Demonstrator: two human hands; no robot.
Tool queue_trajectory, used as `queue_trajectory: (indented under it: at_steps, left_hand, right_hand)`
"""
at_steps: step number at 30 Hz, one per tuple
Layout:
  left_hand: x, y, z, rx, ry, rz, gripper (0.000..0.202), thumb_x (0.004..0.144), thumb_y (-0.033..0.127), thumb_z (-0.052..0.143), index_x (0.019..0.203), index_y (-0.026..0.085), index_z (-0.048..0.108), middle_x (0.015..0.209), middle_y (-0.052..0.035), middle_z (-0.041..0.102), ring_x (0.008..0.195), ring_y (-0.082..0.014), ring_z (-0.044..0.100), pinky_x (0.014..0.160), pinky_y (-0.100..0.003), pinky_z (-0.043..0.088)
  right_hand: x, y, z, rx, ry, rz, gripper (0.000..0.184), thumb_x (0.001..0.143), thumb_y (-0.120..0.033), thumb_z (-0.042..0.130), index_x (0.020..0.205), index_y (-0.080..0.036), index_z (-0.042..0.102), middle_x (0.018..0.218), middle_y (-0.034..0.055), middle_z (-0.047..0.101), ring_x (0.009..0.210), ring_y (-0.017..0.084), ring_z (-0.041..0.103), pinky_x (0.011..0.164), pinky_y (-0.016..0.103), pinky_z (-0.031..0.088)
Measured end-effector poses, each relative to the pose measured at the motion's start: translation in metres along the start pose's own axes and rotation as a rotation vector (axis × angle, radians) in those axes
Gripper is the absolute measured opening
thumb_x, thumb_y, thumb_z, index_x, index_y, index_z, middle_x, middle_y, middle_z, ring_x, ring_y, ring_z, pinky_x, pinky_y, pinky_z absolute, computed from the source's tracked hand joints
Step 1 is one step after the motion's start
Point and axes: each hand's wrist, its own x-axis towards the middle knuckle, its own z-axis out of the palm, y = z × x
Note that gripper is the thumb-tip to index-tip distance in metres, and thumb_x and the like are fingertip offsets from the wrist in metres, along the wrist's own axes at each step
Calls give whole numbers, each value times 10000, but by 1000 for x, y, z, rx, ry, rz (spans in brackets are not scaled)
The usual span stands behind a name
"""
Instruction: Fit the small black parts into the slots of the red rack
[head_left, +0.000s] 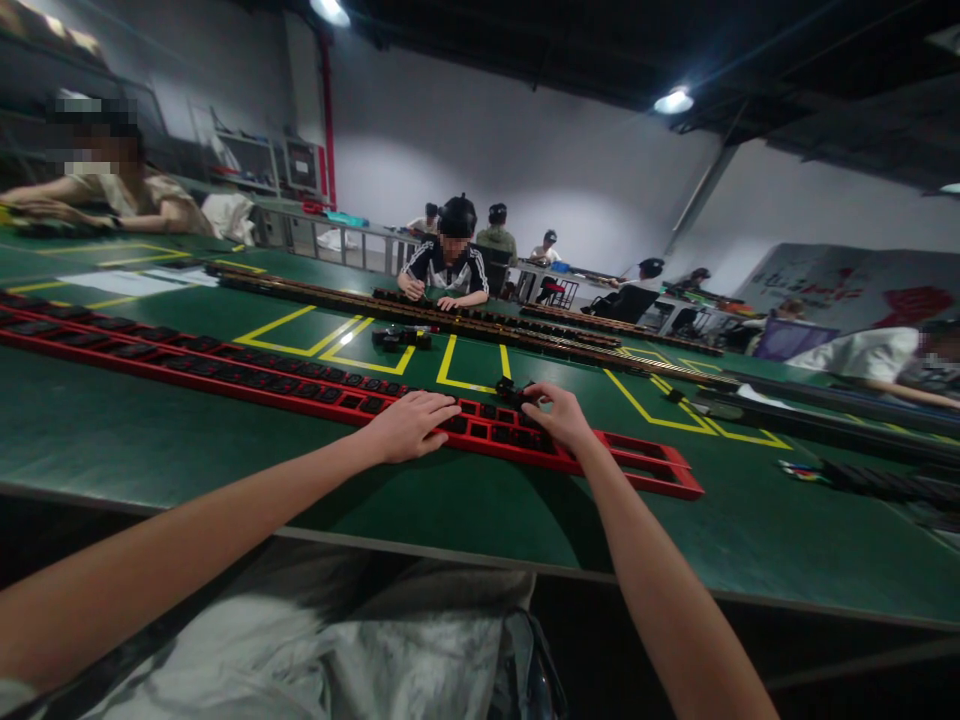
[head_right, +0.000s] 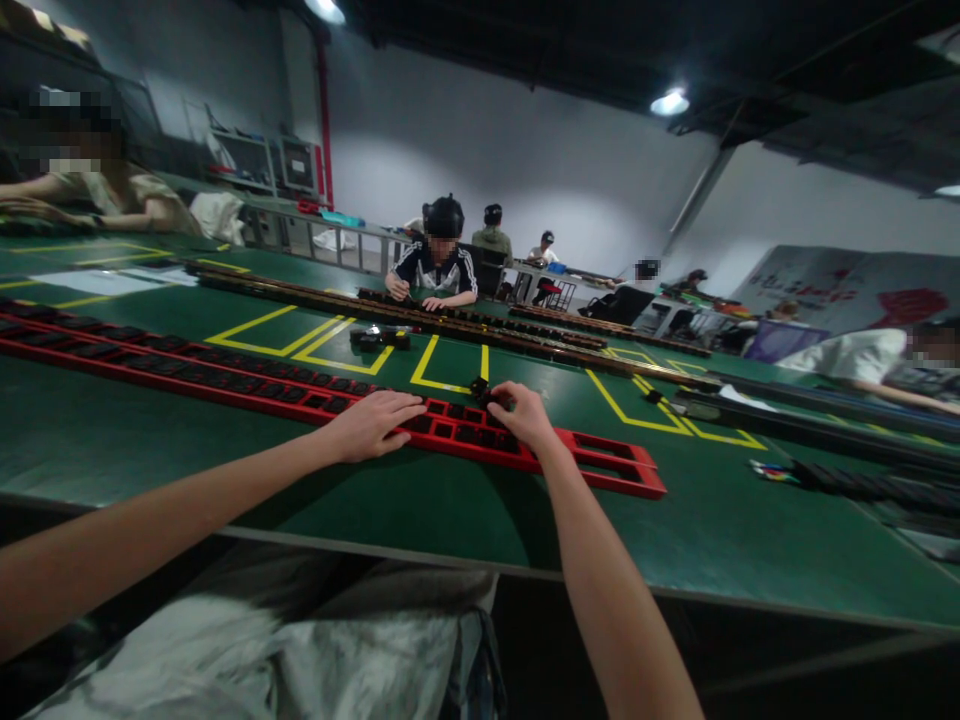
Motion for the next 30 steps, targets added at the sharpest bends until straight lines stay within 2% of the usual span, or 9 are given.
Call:
queue_trajectory:
  at_steps: [6,16,30]
  left_hand:
    - [0,-1,2,-8,-2,0,460,931,349,493,1354,172,532,1427,-120,531,1301,-269,493,1091,-452,388]
    - [0,0,0,-34,-7,-3,470,936,344,488,1374,175,508,1437,-116,522,1314,-262,485,1095,-443,391]
    - [0,-2,2,-58,-7,-10,486,929,352,505,1385,183,499,1431,-119,527,1312,-257,487,1097,-439,386]
  right_hand:
    - [-1,-10,4,14,-124,-41,214,793,-256,682,997,-193,708,990,61,720,905,206,664,860,352,514]
    - [-1,-14,4,-31,-217,-52,205,808,-192,681,1008,-199,724,1018,54,736,944,207,672,888,347,512]
    - [-1,-10,5,-101,-199,-73,201,828,-224,671,1011,-224,754,1035,54,739,959,216,662,925,368,497]
